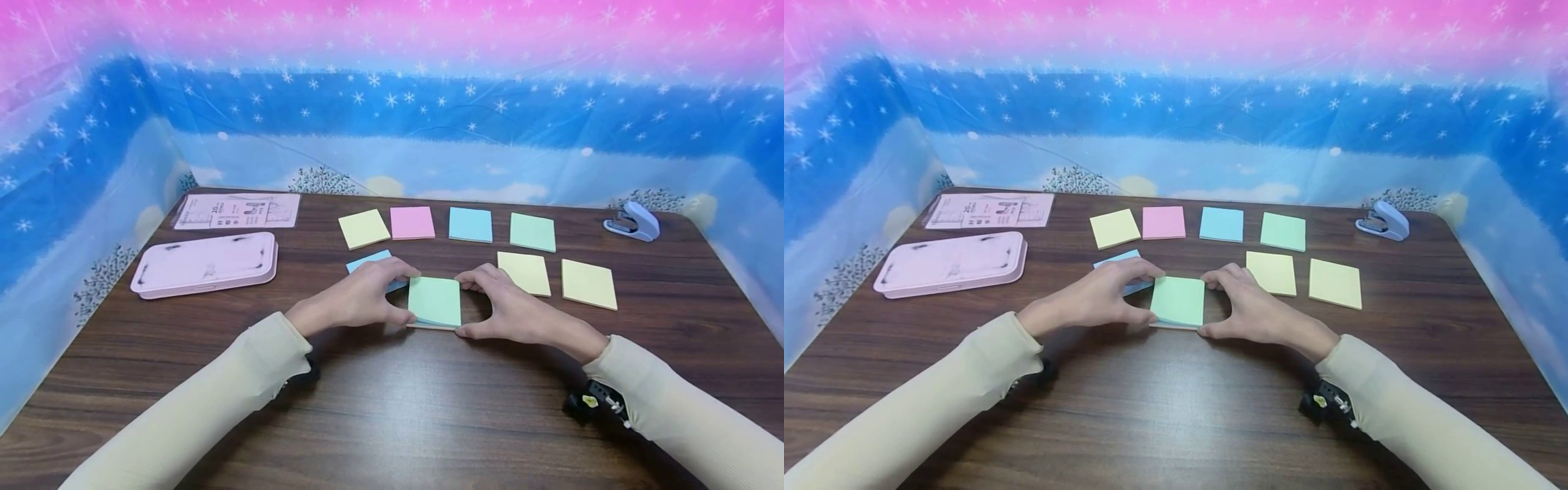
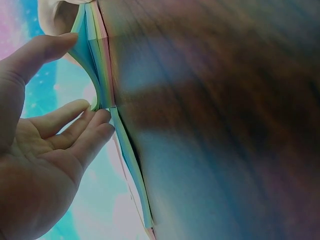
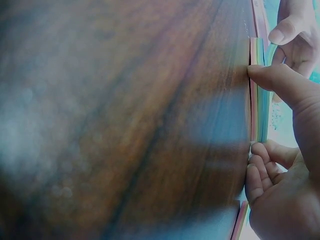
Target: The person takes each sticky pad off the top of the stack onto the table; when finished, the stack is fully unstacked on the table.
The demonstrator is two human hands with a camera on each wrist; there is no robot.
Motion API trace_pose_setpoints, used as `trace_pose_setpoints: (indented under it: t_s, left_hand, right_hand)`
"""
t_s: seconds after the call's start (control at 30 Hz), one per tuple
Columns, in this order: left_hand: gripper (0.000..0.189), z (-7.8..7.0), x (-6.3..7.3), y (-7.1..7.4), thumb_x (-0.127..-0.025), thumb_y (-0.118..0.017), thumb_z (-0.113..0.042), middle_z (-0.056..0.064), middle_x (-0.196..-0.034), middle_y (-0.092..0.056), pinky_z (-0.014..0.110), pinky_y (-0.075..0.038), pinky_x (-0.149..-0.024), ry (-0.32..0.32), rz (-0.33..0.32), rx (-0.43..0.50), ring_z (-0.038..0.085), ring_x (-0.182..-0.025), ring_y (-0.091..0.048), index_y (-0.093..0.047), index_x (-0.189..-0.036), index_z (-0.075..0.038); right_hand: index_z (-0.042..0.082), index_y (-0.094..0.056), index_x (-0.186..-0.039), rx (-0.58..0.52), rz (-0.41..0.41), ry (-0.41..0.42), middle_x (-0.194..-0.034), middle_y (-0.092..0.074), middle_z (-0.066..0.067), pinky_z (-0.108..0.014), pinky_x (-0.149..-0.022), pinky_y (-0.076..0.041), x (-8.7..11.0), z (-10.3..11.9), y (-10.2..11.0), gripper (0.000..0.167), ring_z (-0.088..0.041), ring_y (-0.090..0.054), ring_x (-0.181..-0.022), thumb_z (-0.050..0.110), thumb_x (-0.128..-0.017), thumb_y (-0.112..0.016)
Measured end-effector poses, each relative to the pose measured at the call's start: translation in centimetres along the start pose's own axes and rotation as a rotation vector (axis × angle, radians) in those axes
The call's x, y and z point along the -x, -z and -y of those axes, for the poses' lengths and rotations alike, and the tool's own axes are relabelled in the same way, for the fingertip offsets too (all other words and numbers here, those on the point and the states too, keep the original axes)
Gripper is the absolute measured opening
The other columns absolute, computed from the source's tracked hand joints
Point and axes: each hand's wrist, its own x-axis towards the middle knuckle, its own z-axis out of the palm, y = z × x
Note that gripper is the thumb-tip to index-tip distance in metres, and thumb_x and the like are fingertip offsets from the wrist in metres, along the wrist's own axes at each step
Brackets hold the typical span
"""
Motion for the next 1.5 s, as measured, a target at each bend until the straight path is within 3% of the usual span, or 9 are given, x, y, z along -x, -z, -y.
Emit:
trace_pose_setpoints:
  t_s: [1.17, 1.5]
  left_hand:
    - [0.062, 0.41, 0.14, 0.11, -0.089, -0.086, -0.023, 0.011, -0.139, -0.065, 0.039, -0.053, -0.106, 0.003, 0.01, 0.038, 0.025, -0.125, -0.062, -0.063, -0.143, -0.001]
    - [0.064, 0.69, 0.55, 0.27, -0.086, -0.088, -0.022, 0.01, -0.136, -0.065, 0.038, -0.052, -0.101, -0.025, -0.014, -0.011, 0.024, -0.118, -0.062, -0.063, -0.141, -0.001]
  right_hand:
    - [0.003, -0.056, -0.143, 0.003, 0.005, 0.001, -0.133, -0.055, -0.009, -0.048, -0.106, -0.044, -0.01, -0.08, -0.04, 0.076, -0.026, -0.049, -0.122, 0.035, -0.084, -0.09]
    - [0.003, -0.056, -0.144, 0.0, 0.007, -0.005, -0.135, -0.055, -0.009, -0.047, -0.107, -0.045, 0.0, 0.02, 0.01, 0.076, -0.026, -0.049, -0.124, 0.036, -0.084, -0.09]
